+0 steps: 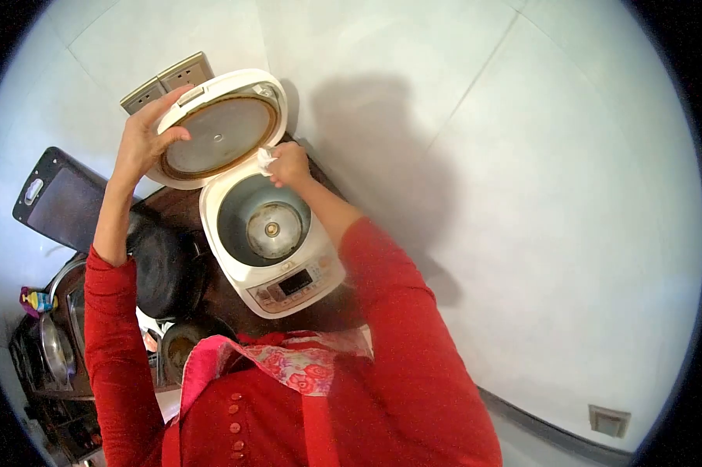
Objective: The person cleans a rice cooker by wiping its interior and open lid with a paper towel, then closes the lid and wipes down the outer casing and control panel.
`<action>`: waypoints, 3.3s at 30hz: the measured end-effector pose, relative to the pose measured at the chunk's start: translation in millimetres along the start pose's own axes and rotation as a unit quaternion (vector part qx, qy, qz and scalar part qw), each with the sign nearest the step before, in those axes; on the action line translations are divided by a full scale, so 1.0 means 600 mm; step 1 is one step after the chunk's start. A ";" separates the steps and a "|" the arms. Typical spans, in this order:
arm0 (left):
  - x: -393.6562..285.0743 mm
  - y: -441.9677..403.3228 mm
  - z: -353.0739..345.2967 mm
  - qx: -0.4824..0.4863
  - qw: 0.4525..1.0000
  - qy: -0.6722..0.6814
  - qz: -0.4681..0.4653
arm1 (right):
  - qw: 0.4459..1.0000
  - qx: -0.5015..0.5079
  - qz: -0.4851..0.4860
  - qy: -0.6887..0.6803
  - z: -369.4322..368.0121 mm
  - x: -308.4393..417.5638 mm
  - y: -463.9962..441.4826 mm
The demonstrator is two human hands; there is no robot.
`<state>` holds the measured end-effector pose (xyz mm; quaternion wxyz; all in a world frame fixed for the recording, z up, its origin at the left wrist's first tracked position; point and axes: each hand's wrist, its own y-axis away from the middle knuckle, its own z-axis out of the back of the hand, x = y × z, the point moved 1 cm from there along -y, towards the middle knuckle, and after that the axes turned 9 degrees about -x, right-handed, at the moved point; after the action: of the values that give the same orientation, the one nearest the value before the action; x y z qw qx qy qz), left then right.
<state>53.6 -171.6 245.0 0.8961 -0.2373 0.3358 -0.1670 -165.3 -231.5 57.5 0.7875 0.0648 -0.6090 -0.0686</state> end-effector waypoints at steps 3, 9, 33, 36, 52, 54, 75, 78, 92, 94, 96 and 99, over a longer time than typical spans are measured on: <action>-0.011 0.010 -0.005 -0.084 0.996 -0.001 -0.043 | 0.985 0.035 -0.007 -0.168 0.026 -0.004 0.013; -0.148 0.161 -0.042 -0.211 0.968 0.063 -0.121 | 0.885 0.141 0.024 -0.443 0.096 0.127 0.110; -0.118 0.386 -0.201 0.252 0.614 0.625 0.412 | 0.852 0.403 0.176 -0.283 -0.140 0.249 0.443; -0.138 0.373 -0.181 0.231 0.608 0.638 0.412 | 0.803 0.107 0.534 -0.242 -0.143 0.207 0.427; -0.024 0.169 0.002 -0.300 0.950 -0.046 0.081 | 0.843 -0.123 0.518 -0.074 0.077 0.202 0.151; 0.016 0.132 -0.001 -0.292 0.954 -0.017 0.073 | 0.817 -0.118 0.563 -0.023 0.061 0.231 0.136; 0.113 0.112 -0.059 -0.174 0.948 0.218 0.155 | 0.651 -0.015 0.749 0.125 -0.125 0.304 0.166; 0.074 0.106 -0.037 -0.146 0.953 0.206 0.168 | 0.650 0.001 0.745 0.151 -0.082 0.314 0.165; 0.082 0.100 -0.042 -0.159 0.952 0.196 0.170 | 0.631 -0.094 0.714 0.288 -0.021 0.323 0.133; 0.079 0.099 -0.047 -0.160 0.952 0.199 0.170 | 0.670 -0.070 0.705 0.221 -0.014 0.321 0.131; 0.077 0.101 -0.047 -0.160 0.954 0.194 0.163 | 0.674 -0.055 0.710 0.193 -0.022 0.320 0.134; 0.081 0.108 -0.048 -0.197 0.954 0.189 0.125 | 0.645 -0.041 0.735 0.204 -0.074 0.323 0.154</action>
<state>78.2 -149.3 165.6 0.7652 -0.3295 0.5525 -0.0261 -71.5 -175.9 248.2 0.6854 -0.4242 -0.2775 0.5227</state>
